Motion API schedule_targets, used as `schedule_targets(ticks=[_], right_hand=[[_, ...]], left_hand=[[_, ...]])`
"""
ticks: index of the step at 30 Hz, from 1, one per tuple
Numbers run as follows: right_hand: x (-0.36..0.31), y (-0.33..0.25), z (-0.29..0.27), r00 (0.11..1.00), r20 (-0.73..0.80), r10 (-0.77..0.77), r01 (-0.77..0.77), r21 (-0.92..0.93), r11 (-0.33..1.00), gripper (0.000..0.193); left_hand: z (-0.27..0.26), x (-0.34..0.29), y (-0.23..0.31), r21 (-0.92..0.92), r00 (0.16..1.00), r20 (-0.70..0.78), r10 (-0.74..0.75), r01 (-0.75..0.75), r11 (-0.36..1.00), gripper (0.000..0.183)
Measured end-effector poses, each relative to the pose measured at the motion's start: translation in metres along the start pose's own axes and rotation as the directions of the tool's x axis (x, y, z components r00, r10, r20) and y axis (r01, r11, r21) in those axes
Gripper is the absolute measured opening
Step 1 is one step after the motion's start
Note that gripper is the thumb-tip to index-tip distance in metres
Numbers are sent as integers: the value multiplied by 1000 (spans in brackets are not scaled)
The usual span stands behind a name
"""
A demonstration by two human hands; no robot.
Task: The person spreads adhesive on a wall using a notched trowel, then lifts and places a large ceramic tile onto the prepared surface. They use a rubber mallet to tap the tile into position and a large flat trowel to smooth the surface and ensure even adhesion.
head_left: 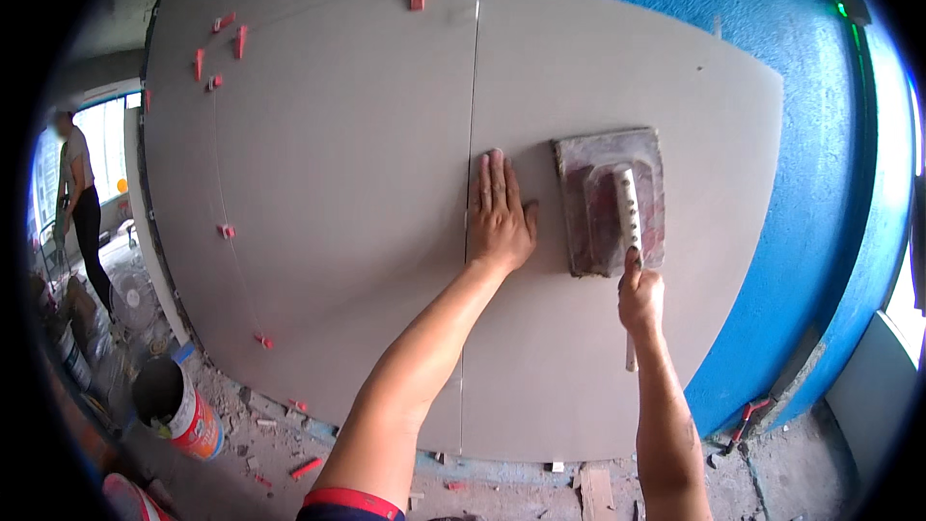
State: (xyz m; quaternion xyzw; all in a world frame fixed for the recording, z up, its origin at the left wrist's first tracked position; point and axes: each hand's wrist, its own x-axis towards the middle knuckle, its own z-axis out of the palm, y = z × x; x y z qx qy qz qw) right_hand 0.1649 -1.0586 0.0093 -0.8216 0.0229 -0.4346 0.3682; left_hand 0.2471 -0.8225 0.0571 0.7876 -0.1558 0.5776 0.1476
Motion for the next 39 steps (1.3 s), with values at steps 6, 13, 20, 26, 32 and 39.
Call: schedule_targets(ticks=[6,13,20,26,32,39], right_hand=[[-8,-44,-33,937,230,261,-304,177,936,72],[-44,-41,-144,941,-226,-251,324,395,860,58],[72,-47,-47,996,-47,71,-60,210,976,61],[80,-109,-142,981,173,84,-141,351,926,65],[19,-43,-144,909,-415,33,137,375,917,52],[111,24,-87,923,-100,372,-316,357,879,69]], left_hand=[[-4,54,0,-17,986,-166,-25,23,1000,85],[8,54,-2,5,968,-249,-34,36,999,83],[4,56,2,70,968,-249,-42,61,996,80],[-6,56,1,26,964,-257,-64,73,997,82],[6,57,9,30,940,-325,-102,118,993,84],[4,64,20,119,928,-359,-103,155,981,81]])
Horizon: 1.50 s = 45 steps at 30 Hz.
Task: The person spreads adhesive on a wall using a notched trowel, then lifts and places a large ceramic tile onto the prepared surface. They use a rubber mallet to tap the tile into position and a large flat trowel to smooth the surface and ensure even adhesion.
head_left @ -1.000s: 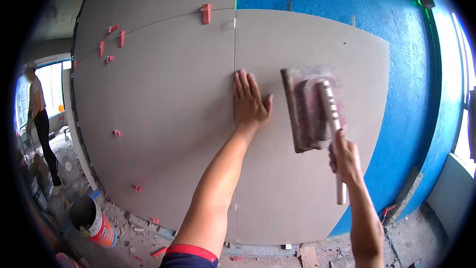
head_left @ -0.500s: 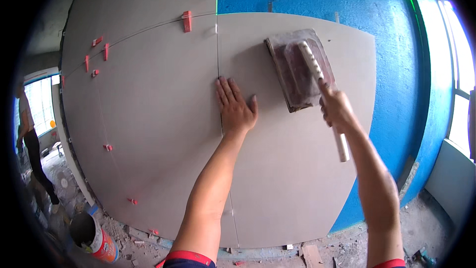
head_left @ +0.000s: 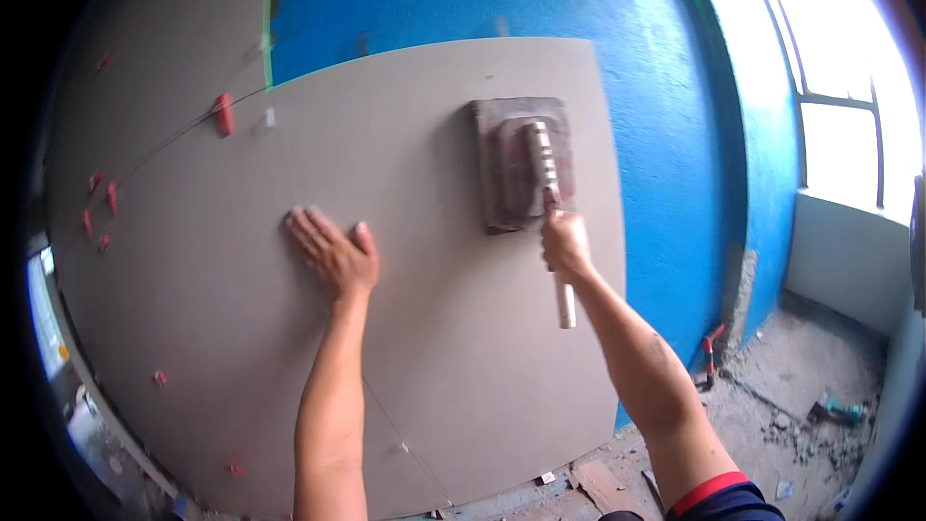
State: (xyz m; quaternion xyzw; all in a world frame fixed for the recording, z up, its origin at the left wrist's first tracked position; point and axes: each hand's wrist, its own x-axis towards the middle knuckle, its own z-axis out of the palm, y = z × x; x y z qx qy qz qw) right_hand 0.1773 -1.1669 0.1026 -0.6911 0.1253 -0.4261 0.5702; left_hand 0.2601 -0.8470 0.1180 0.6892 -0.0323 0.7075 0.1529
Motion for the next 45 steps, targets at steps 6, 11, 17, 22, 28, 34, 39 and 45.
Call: schedule_targets(ticks=[6,11,17,22,28,34,39,45], right_hand=[[-17,-26,-21,997,77,-5,13,-110,994,74],[-43,-35,-105,956,241,-170,160,60,985,73],[-69,48,-114,870,-100,-482,486,16,874,63],[-9,18,-84,978,113,-174,202,-318,927,75],[-65,16,-162,895,7,-447,446,45,894,64],[-23,83,-86,972,30,-233,228,-353,907,74],[-10,85,-87,986,161,-45,84,-245,966,77],[-78,172,-109,954,270,133,-131,-26,991,66]], left_hand=[[7,-38,118,-120,941,278,194,-166,979,78],[17,-62,142,-61,977,92,193,-188,980,77],[27,-61,140,-87,970,52,239,-234,968,78],[17,-64,145,-71,975,87,206,-200,977,77],[23,-58,145,-80,968,35,249,-245,966,76],[31,-62,142,-49,968,66,241,-238,970,77],[28,-70,152,10,979,85,186,-187,982,74],[27,-166,194,-33,952,-29,304,-305,952,71]])
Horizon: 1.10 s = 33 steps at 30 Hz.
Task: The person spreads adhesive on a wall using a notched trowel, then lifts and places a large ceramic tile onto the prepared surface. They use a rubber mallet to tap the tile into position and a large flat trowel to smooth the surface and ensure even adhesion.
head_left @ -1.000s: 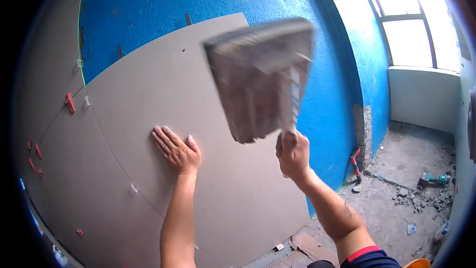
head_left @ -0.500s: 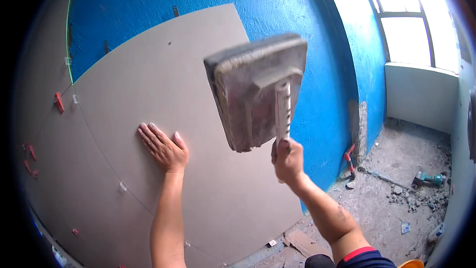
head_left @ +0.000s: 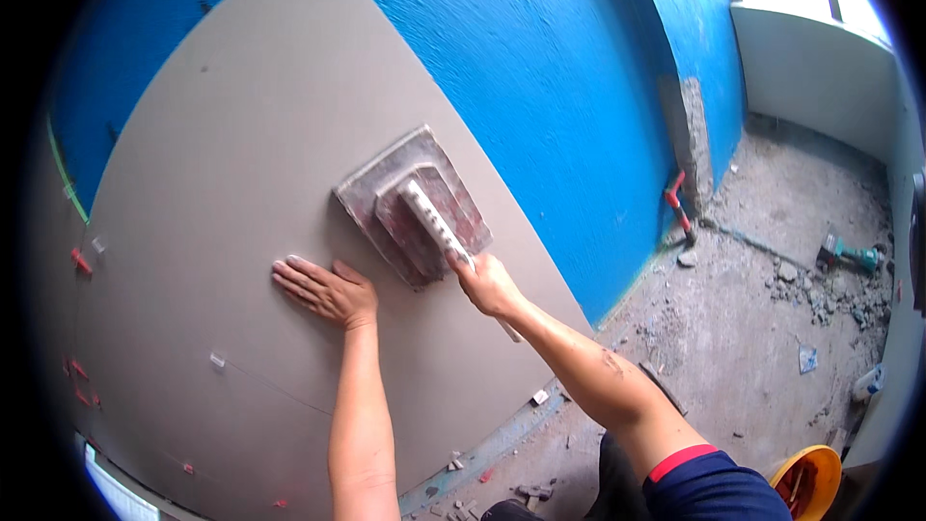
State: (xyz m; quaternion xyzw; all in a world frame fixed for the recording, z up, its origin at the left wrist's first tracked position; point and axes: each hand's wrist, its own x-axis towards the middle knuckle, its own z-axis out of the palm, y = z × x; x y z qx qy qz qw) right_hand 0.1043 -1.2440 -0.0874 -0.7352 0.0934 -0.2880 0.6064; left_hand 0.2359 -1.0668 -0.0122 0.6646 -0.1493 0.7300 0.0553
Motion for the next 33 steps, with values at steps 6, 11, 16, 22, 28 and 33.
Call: schedule_targets(ticks=[6,11,16,22,28,33], right_hand=[[-61,113,-31,998,26,-58,59,-39,998,59],[-108,208,-24,802,-172,-572,568,-81,819,41],[-63,259,5,997,81,-12,29,-206,978,43],[-159,288,-52,946,80,-315,321,-80,944,48],[-103,372,-9,984,81,161,-135,-267,954,54],[-147,379,-37,993,115,13,2,-131,991,47]], left_hand=[[25,-14,-16,14,997,47,57,-58,998,69],[26,-11,-15,0,981,-19,192,-192,981,69],[35,-16,-14,44,967,-34,251,-249,967,67],[50,-16,-45,119,941,-66,331,-322,939,67],[66,-13,-50,69,915,-32,403,-400,914,67],[72,10,-64,291,852,-1,524,-501,815,53]])
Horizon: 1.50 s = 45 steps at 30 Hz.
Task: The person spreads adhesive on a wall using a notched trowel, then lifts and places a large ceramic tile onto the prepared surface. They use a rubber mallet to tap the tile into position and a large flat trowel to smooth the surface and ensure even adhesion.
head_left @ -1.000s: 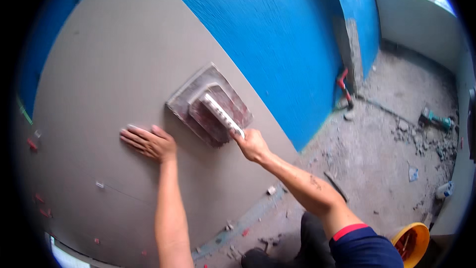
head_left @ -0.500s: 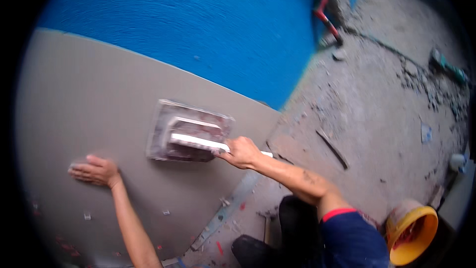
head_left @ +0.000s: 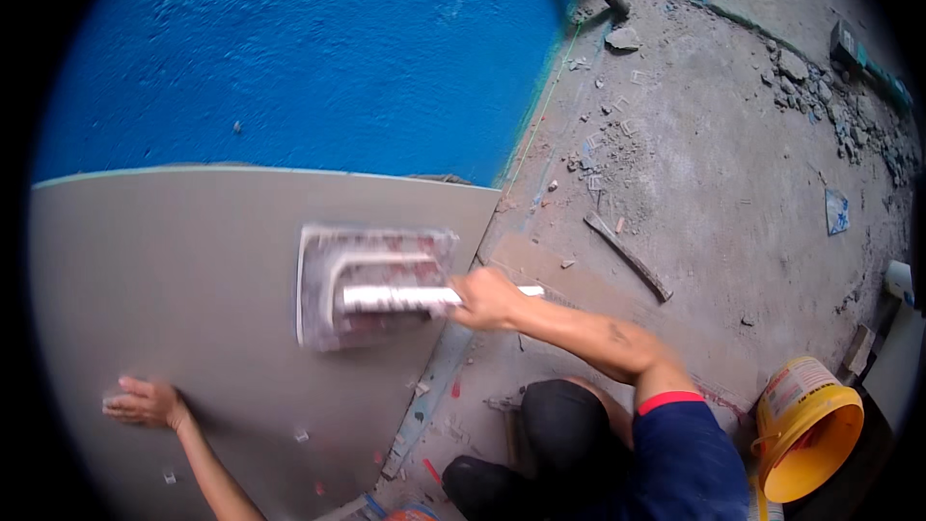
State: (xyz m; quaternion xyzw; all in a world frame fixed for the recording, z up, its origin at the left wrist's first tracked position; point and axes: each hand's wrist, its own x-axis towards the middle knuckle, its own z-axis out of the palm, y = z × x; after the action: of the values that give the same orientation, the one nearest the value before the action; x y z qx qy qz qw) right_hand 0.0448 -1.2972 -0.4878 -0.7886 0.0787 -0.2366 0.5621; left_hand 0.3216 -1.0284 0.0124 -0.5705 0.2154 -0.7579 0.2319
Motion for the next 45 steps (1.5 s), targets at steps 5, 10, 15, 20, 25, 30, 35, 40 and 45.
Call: schedule_targets(ticks=[5,10,15,20,25,30,35,40,45], right_hand=[[-11,28,-30,980,-11,-200,199,-17,980,51],[36,54,10,991,59,119,-105,-197,975,50],[-41,57,-13,984,19,-179,180,-80,980,51],[29,71,-2,983,-128,-131,121,-87,989,57],[37,55,23,999,9,52,-52,-6,999,51],[-16,43,-20,957,-157,-244,266,138,954,51],[54,38,2,999,-45,-21,12,-202,979,57],[1,8,4,999,16,-42,41,31,999,53],[-13,24,-21,985,-29,-171,171,-13,985,53]], left_hand=[[2,-3,-31,189,954,-52,294,-280,941,38],[1,-19,-17,-7,995,-39,94,-95,995,57],[-1,-4,-9,-73,985,-42,166,-168,983,64],[-2,2,-14,47,969,12,248,-249,967,63],[3,1,-7,-127,998,-8,55,-56,990,61],[5,2,-10,145,938,3,348,-345,927,54],[11,-4,-20,77,943,-67,327,-322,944,41],[17,-27,-12,-7,979,-71,193,-194,981,37],[15,-28,-13,111,958,9,287,-286,952,33]])
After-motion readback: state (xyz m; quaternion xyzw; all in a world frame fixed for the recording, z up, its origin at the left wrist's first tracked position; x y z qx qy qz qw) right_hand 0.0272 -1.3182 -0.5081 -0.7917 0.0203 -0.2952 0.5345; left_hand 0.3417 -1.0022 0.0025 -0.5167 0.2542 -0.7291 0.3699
